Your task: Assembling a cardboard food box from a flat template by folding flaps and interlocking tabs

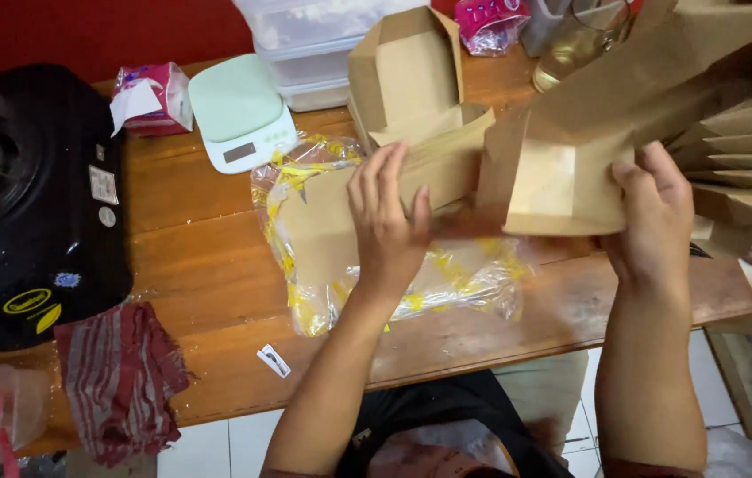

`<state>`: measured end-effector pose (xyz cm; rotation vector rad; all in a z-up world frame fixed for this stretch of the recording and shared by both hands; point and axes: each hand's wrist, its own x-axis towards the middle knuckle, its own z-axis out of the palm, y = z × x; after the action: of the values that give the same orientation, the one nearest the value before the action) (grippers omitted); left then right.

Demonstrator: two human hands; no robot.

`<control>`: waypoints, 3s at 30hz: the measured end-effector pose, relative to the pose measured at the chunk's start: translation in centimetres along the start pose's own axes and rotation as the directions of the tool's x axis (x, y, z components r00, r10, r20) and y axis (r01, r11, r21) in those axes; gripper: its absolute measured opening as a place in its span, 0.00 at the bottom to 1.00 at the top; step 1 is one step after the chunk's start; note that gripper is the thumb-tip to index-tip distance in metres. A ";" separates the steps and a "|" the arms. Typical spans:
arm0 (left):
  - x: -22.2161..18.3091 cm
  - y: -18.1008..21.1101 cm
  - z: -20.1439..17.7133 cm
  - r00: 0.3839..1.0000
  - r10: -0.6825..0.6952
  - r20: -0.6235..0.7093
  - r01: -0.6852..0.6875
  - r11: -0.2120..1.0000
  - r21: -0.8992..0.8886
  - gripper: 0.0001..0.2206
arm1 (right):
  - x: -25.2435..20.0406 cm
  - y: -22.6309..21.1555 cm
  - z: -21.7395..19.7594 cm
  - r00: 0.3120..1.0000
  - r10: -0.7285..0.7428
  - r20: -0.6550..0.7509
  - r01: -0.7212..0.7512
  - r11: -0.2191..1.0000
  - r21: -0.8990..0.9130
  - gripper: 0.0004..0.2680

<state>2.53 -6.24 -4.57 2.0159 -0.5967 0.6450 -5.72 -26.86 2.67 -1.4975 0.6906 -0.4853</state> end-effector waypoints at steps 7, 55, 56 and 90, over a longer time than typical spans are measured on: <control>-0.3 0.3 -1.0 0.988 -0.055 0.145 0.068 0.994 -0.087 0.15 | 4.7 3.3 -1.4 0.974 -0.215 0.078 0.219 0.975 -0.042 0.08; -0.8 -0.6 2.8 0.811 -0.483 0.332 0.562 0.484 -0.670 0.39 | 0.5 6.6 1.8 0.936 -0.263 0.235 0.351 0.637 -0.686 0.07; -1.0 -0.8 2.8 0.829 -0.464 0.313 0.535 0.496 -0.684 0.38 | 1.0 7.4 1.9 0.937 -0.258 0.236 0.348 0.633 -0.692 0.07; -3.5 -0.2 3.8 0.951 -0.301 0.064 0.253 0.649 -0.717 0.39 | 7.3 23.9 -3.4 0.972 -0.130 0.194 0.233 0.458 -0.858 0.08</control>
<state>0.85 -8.87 -8.67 1.2826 -0.3951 0.2131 -5.71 -33.46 -21.70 -2.6048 0.7367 -0.1767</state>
